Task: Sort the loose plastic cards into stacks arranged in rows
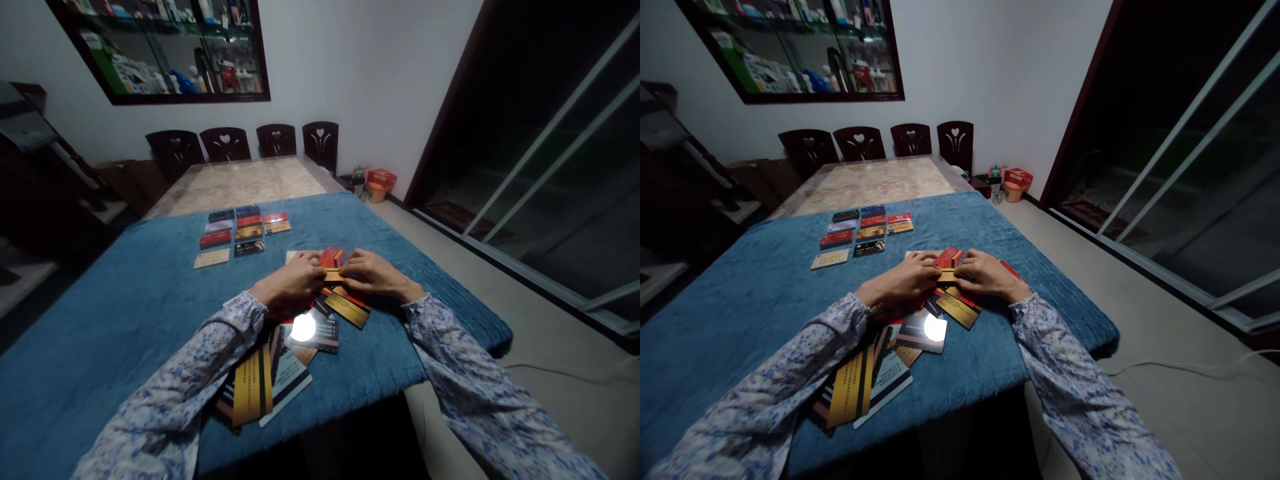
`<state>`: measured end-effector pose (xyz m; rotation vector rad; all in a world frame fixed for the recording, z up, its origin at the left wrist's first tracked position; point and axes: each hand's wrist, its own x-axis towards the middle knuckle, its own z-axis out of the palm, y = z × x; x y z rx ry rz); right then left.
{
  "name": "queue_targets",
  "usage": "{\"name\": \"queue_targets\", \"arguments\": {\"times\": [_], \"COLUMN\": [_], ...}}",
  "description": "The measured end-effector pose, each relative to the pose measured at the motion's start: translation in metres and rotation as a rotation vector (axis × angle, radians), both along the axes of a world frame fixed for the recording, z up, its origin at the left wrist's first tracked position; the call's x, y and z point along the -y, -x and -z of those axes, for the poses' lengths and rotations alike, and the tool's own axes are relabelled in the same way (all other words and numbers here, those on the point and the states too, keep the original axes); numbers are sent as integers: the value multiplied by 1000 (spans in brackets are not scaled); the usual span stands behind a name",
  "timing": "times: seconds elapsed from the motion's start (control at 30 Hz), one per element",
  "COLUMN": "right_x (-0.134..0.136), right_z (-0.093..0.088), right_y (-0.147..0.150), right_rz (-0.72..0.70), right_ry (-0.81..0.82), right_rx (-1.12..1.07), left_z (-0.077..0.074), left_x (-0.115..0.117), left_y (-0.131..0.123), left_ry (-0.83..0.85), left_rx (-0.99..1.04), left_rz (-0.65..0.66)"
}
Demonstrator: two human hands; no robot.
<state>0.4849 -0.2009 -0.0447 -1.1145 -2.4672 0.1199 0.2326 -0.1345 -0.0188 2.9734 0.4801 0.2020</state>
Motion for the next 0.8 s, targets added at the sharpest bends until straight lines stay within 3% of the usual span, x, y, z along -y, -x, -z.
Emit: {"name": "queue_targets", "arguments": {"times": [0.23, 0.43, 0.6, 0.8], "right_x": [1, -5, -9, -8], "right_z": [2, 15, 23, 20], "right_y": [2, 1, 3, 5], "right_rz": [43, 147, 226, 272], "right_ry": [-39, -75, -130, -118], "right_rx": [-127, -157, -164, -131], "left_z": [-1, 3, 10, 22], "left_x": [-11, -16, -18, -22], "left_y": [0, -1, 0, -1], "left_ry": [97, 131, 159, 171], "left_rx": [103, 117, 202, 273], "left_rz": [16, -23, -40, -99]}}
